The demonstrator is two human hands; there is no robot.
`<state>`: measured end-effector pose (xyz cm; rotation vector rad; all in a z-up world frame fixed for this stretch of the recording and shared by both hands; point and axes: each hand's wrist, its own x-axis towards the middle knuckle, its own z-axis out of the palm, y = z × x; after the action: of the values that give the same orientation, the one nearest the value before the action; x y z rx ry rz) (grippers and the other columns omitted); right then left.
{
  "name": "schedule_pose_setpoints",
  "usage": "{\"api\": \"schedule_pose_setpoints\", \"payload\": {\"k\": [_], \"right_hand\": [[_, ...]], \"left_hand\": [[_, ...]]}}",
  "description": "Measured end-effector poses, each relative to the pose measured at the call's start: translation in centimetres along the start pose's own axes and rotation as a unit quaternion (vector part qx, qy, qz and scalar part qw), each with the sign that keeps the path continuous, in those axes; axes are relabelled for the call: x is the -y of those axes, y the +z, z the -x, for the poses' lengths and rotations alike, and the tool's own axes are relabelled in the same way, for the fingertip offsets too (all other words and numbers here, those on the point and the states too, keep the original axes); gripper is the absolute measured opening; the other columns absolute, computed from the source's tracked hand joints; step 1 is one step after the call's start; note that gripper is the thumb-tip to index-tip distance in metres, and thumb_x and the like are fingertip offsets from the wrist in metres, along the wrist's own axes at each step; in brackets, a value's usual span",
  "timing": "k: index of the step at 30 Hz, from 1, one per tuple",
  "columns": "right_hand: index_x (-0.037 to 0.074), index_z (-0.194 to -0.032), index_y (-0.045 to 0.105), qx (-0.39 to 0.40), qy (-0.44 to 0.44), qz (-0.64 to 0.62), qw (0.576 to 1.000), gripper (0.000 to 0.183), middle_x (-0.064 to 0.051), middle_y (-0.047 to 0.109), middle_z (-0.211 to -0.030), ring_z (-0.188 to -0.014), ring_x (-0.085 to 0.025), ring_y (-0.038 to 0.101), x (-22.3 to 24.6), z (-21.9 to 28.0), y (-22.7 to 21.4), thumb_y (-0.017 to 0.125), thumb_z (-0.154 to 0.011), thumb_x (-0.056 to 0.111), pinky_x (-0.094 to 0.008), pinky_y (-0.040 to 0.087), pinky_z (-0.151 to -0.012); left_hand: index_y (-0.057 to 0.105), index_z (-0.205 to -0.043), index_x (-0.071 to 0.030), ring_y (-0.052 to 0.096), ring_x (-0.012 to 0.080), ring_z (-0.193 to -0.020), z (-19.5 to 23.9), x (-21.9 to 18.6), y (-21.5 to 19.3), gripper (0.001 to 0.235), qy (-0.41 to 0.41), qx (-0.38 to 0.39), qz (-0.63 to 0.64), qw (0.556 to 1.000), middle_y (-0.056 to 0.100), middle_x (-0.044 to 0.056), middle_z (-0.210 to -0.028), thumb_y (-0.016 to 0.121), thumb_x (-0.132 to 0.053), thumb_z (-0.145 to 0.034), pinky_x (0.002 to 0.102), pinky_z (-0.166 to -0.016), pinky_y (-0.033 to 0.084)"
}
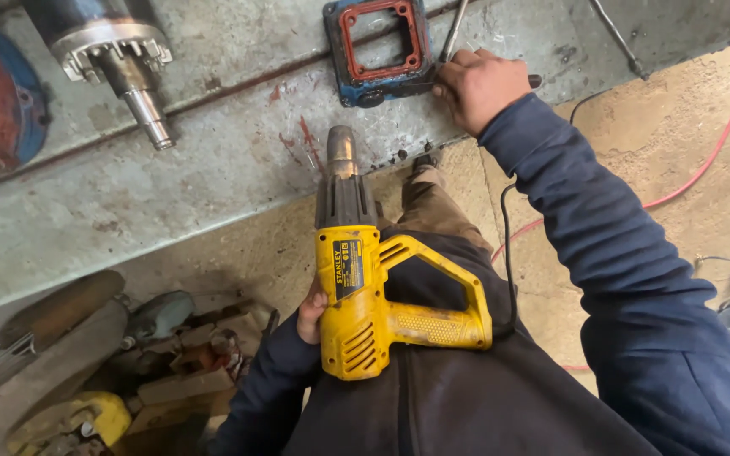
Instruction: Removing old sealant from a motor housing flange using a heat gun to soften it and a metal scraper to peel it away.
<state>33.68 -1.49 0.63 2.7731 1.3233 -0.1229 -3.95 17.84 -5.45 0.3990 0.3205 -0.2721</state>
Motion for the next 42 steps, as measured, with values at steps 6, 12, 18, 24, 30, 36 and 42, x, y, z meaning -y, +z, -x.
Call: {"api": "schedule_pose_setpoints", "payload": {"k": [6,12,18,24,30,36,42], "right_hand": [[0.017,-0.097,0.072,-0.033,-0.059,0.024,0.997,0.018,-0.002,0.066,-0.092,-0.084,-0.025,0.068,-1.1,-1.1,-0.1,0.070,-0.098,0.035,-0.042,0.055,-0.064],[0.016,-0.097,0.072,-0.003,-0.090,0.013,0.996,0.024,-0.003,0.067,-0.093,-0.085,-0.027,0.069,-1.7,-2.6,-1.3,0.069,-0.101,0.039,-0.043,0.056,-0.067],[0.015,-0.100,0.073,0.050,-0.068,-0.004,0.996,0.026,-0.006,0.071,-0.093,-0.077,-0.032,0.071,-1.1,-3.1,-1.7,0.068,-0.099,0.041,-0.047,0.056,-0.061],[0.015,-0.101,0.074,0.083,-0.019,-0.011,0.996,0.027,-0.010,0.071,-0.087,-0.073,-0.035,0.071,-0.5,-3.0,-1.0,0.067,-0.102,0.041,-0.048,0.056,-0.062],[0.014,-0.097,0.073,-0.010,-0.077,-0.022,0.997,0.021,-0.007,0.069,-0.090,-0.075,-0.031,0.069,-0.9,-2.7,-1.1,0.072,-0.098,0.034,-0.045,0.054,-0.061],[0.014,-0.090,0.067,-0.113,-0.144,-0.011,0.983,0.021,-0.003,0.063,-0.091,-0.084,-0.024,0.069,-1.3,-2.3,-1.0,0.074,-0.102,0.029,-0.040,0.054,-0.068],[0.015,-0.097,0.069,-0.147,-0.123,-0.041,0.981,0.014,-0.003,0.062,-0.089,-0.078,-0.024,0.067,-1.4,-2.2,-0.1,0.076,-0.101,0.026,-0.037,0.052,-0.063]], "left_hand": [[0.036,-0.155,-0.001,0.058,0.0304,-0.130,-0.2,0.8,1.4,0.089,0.017,-0.008,0.032,0.999,0.056,0.019,-0.146,0.072,-0.049,-0.090,0.043,-0.113,0.047],[0.034,-0.155,-0.002,0.058,0.0282,-0.132,-0.9,0.9,4.2,0.092,0.051,-0.056,0.019,0.997,0.055,0.017,-0.148,0.073,-0.050,-0.086,0.041,-0.113,0.047],[0.036,-0.155,0.002,0.061,0.0305,-0.126,-1.5,1.8,5.5,0.096,0.060,-0.050,0.080,0.994,0.059,0.021,-0.141,0.077,-0.049,-0.085,0.043,-0.110,0.049],[0.028,-0.157,-0.002,0.059,0.0310,-0.130,-2.5,2.7,6.3,0.099,0.080,-0.077,0.057,0.992,0.052,0.019,-0.147,0.077,-0.049,-0.084,0.043,-0.111,0.048],[0.028,-0.161,0.002,0.057,0.0316,-0.135,-3.5,0.8,8.3,0.101,0.095,-0.026,0.016,0.995,0.051,0.020,-0.153,0.073,-0.051,-0.088,0.044,-0.116,0.046],[0.030,-0.158,0.001,0.058,0.0306,-0.133,-3.7,0.9,7.7,0.097,0.101,-0.034,-0.014,0.994,0.053,0.019,-0.149,0.071,-0.052,-0.088,0.043,-0.115,0.047],[0.035,-0.155,0.002,0.060,0.0306,-0.128,-3.6,1.6,7.2,0.088,0.079,-0.035,0.026,0.996,0.058,0.019,-0.143,0.070,-0.045,-0.091,0.043,-0.111,0.049]]}}
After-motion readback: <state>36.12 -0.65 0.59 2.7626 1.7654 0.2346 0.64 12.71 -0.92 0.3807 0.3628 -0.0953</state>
